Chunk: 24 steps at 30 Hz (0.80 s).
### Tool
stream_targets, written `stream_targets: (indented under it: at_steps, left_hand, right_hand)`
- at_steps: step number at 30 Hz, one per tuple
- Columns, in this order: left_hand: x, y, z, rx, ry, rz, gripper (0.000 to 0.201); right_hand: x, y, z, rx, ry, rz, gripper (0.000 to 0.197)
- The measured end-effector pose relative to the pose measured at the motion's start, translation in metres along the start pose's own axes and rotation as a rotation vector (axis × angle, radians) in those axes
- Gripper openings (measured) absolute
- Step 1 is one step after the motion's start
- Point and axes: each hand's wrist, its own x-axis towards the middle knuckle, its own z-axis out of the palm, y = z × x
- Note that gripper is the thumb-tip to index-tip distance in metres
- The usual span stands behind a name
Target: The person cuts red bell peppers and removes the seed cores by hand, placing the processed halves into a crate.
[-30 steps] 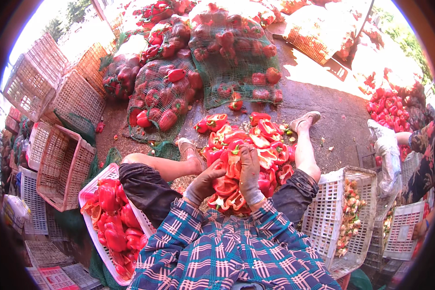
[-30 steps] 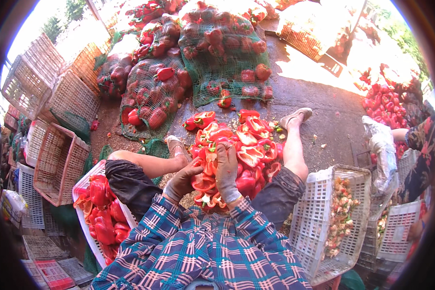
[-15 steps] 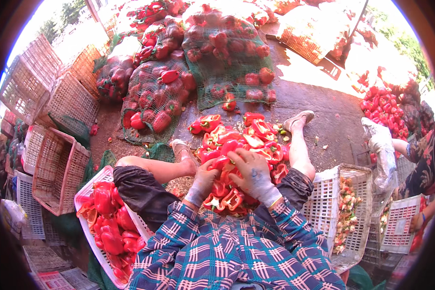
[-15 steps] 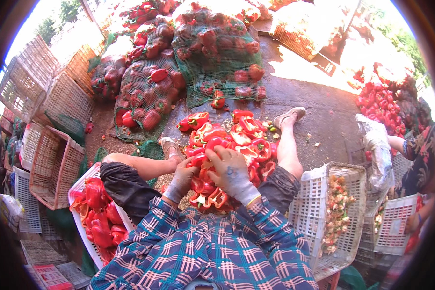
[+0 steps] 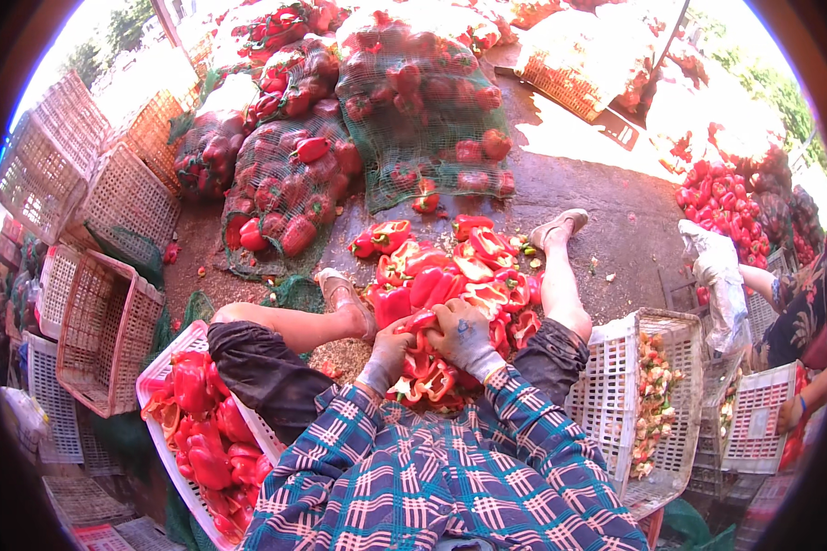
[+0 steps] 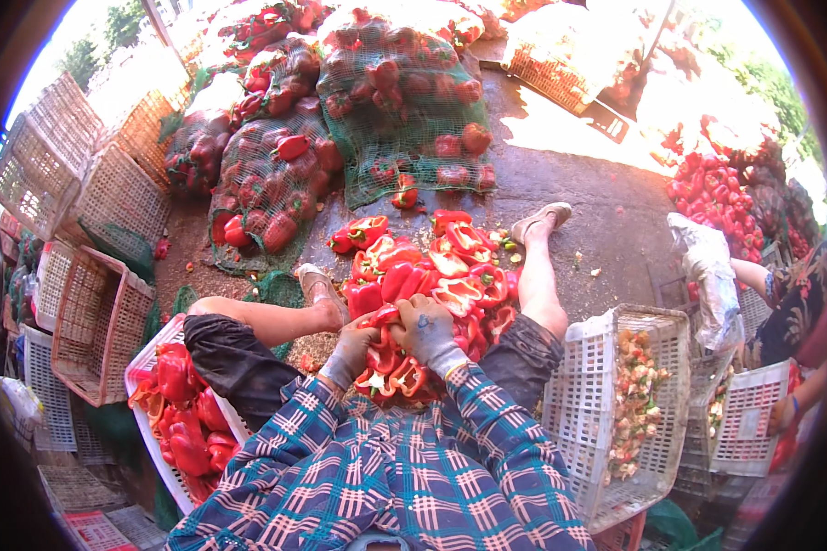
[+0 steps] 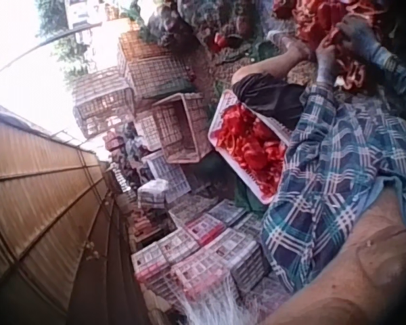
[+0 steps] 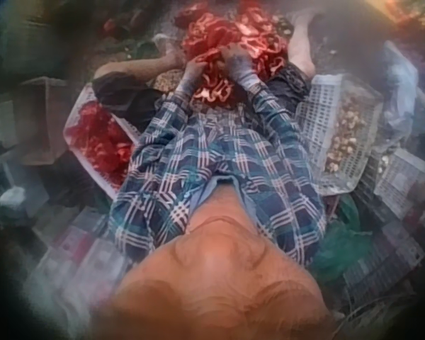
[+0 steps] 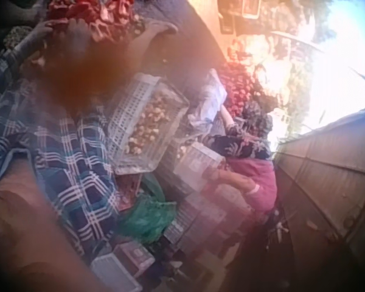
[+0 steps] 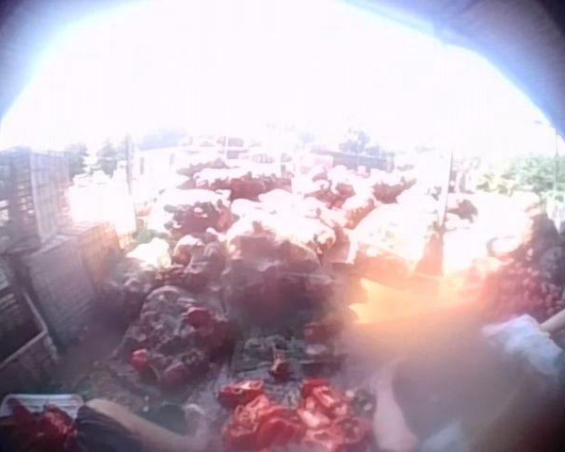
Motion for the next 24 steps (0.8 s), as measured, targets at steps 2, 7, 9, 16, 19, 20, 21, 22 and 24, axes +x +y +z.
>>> stream_targets:
  at_steps: [2, 7, 9, 16, 19, 20, 21, 22, 24]
  left_hand:
    - [0.001, -0.008, -0.009, -0.143, -0.087, -0.025, 0.047]
    - [-0.001, -0.018, -0.005, -0.317, -0.200, -0.155, 0.029]
    - [-0.002, -0.021, -0.003, -0.346, -0.198, -0.157, 0.031]
    - [-0.003, -0.006, -0.001, 0.054, 0.001, -0.002, 0.044]
    - [-0.006, 0.016, 0.001, -0.055, -0.069, 0.021, 0.043]
    - [-0.014, 0.027, 0.010, -0.064, -0.039, 0.036, 0.040]
    - [-0.008, 0.027, -0.007, 0.067, -0.118, 0.089, 0.034]
    - [-0.033, 0.055, 0.007, 0.077, -0.114, 0.127, 0.022]
    - [-0.070, 0.093, -0.015, 0.142, 0.050, 0.240, 0.015]
  right_hand:
    - [-0.005, 0.000, 0.009, 0.062, 0.101, 0.042, 0.025]
    - [-0.010, -0.006, 0.030, 0.307, 0.237, 0.555, 0.031]
    - [-0.006, 0.005, 0.028, 0.703, 0.167, 0.791, 0.032]
    - [-0.006, 0.062, 0.012, 0.823, 0.165, 0.638, 0.025]
    - [-0.007, 0.061, -0.021, 1.599, 0.139, 0.784, 0.013]
    - [-0.013, 0.063, -0.024, 1.721, 0.143, 0.721, 0.014]
    - [-0.018, 0.058, -0.030, 1.842, 0.146, 0.646, 0.014]
    - [-0.026, 0.055, -0.041, 1.897, 0.209, 0.609, 0.019]
    - [-0.041, 0.045, -0.075, 1.799, 0.343, 0.537, 0.028]
